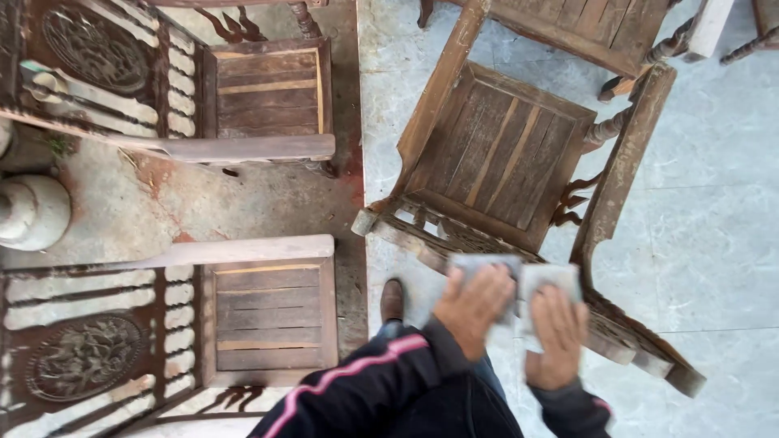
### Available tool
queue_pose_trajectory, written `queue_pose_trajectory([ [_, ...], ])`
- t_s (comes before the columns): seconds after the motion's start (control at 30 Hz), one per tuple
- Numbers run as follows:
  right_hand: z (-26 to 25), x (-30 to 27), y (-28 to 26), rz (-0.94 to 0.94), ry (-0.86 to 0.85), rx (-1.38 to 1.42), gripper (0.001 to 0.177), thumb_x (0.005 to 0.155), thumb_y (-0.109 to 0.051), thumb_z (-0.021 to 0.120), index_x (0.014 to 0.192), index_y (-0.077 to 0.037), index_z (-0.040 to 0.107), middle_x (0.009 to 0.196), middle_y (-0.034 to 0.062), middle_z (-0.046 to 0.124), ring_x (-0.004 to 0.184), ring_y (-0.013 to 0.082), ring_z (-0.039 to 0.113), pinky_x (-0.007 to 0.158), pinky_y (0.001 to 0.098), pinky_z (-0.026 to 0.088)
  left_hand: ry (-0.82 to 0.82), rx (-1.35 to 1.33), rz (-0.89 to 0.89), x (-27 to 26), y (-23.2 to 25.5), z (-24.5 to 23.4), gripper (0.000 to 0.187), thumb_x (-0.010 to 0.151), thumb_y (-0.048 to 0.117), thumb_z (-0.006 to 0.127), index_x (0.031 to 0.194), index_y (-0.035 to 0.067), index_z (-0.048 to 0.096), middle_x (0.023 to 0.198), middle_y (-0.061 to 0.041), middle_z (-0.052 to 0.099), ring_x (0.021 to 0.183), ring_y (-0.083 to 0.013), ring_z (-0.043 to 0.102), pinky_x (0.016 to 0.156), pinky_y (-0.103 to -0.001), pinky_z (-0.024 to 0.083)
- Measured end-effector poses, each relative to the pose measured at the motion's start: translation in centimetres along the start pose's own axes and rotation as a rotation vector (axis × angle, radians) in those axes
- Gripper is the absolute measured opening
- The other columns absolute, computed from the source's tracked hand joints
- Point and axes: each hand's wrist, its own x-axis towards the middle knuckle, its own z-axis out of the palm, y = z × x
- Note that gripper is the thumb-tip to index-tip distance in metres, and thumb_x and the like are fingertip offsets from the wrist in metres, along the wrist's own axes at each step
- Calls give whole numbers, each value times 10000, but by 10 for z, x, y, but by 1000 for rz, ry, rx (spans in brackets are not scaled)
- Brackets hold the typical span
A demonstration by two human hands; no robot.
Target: Sanding and wiping down wooden chairs and benches to restore the finish.
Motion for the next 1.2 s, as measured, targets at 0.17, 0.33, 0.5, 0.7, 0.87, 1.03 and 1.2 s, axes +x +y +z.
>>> queue_pose_trajectory([
  [0.17, -37, 7, 10, -17, -154, 169, 563, 899, -26, 446, 1459, -30, 509, 1514, 178, 507, 1492, 305, 402, 1287, 504, 198, 7, -90, 115, -14, -6, 2, 713, 859, 131, 582, 1541, 46, 390, 1675, -176, 361, 1609, -303, 275, 1286, -625, 87],
  [0.33, -91, -24, 76, -184, -406, -95, 544, 867, 66, 442, 1368, -85, 594, 1433, 97, 592, 1395, 263, 506, 1232, 532, 251, 2, -144, -101, 5, 10, -22, 859, 767, 212, 666, 1561, 61, 373, 1645, -143, 329, 1536, -306, 281, 1210, -645, 91],
  [0.5, -64, 39, 53, -452, -428, 44, 491, 905, -64, 541, 1392, -40, 594, 1477, 119, 560, 1400, 299, 491, 1204, 505, 315, 161, -91, -270, 16, 29, -3, 859, 789, 208, 674, 1576, 53, 367, 1657, -145, 323, 1551, -323, 276, 1228, -663, 91],
  [0.7, -104, 18, 94, -480, -536, 66, 542, 855, 0, 526, 1395, -20, 564, 1494, 127, 531, 1416, 281, 457, 1186, 505, 316, 306, 3, -287, 15, 31, 5, 712, 943, 190, 635, 1598, 93, 375, 1680, -109, 336, 1581, -293, 286, 1274, -625, 111],
  [0.87, -77, 61, 69, -632, -580, 85, 557, 862, 15, 542, 1419, 10, 535, 1503, 156, 509, 1433, 308, 433, 1197, 506, 327, 362, 58, -280, 18, 29, 9, 701, 947, 182, 624, 1597, 91, 380, 1678, -104, 334, 1577, -298, 278, 1276, -622, 99],
  [1.03, -69, 57, 83, -621, -499, 189, 642, 815, 78, 512, 1451, -16, 497, 1536, 156, 476, 1453, 321, 417, 1226, 517, 289, 344, 30, -285, 17, 25, 14, 712, 944, 176, 624, 1604, 114, 363, 1694, -103, 299, 1585, -278, 259, 1274, -599, 77],
  [1.2, -89, 33, 113, -573, -592, 133, 638, 800, 61, 534, 1433, -9, 489, 1518, 159, 477, 1435, 330, 420, 1209, 511, 275, 356, 17, -298, 20, 23, 22, 738, 936, 157, 629, 1614, 123, 341, 1701, -94, 280, 1590, -278, 236, 1278, -599, 60],
])
